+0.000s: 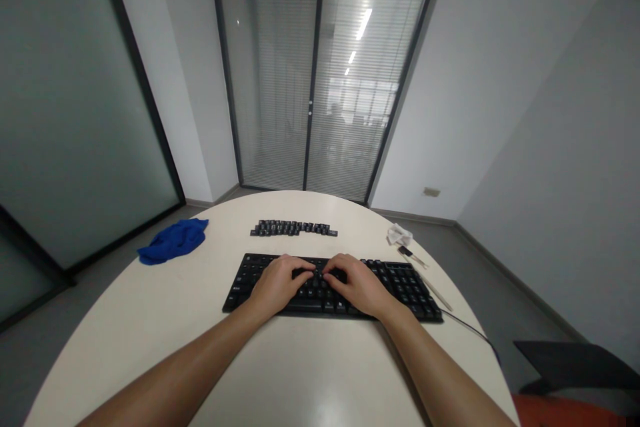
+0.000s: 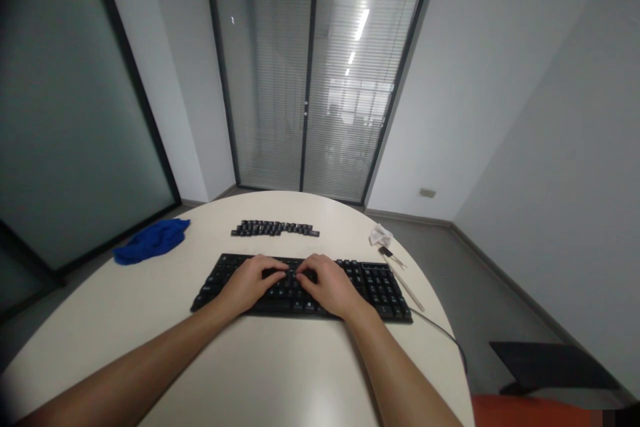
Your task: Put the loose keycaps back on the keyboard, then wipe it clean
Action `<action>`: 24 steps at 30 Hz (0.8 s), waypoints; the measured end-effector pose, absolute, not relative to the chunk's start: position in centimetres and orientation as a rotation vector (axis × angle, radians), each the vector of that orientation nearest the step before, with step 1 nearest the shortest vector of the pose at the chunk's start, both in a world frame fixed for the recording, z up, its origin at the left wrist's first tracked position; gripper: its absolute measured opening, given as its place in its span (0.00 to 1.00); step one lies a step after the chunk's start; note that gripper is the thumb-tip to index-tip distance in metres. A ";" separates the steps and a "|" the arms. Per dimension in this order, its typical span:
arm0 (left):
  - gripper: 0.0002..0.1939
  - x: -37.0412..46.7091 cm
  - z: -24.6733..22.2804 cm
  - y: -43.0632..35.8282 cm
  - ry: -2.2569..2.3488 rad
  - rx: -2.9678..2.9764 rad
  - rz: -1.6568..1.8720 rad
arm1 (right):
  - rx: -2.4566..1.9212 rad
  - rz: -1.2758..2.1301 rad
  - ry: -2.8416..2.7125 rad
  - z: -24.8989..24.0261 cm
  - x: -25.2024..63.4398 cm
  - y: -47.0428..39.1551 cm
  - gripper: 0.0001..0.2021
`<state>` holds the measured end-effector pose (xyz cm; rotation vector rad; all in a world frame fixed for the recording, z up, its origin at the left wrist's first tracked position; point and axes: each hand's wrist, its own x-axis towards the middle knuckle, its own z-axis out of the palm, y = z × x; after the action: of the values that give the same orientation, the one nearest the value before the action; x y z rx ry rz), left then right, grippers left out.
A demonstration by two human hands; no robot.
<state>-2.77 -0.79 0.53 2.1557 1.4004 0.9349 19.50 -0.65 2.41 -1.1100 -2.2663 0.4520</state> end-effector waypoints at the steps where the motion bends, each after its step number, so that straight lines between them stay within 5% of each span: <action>1: 0.09 -2.7 0.6 -0.8 1.388 2.171 0.935 | -1.109 0.454 -2.264 2.4 19.5 -0.6 0.03; 24: 0.08 -2.3 1.2 -1.9 1.406 2.284 0.957 | -0.974 0.279 -2.399 2.8 18.9 -1.2 0.08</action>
<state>-2.30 -1.89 1.22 2.2844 1.4061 0.9571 18.94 -1.19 2.82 -0.9739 -2.3987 0.2791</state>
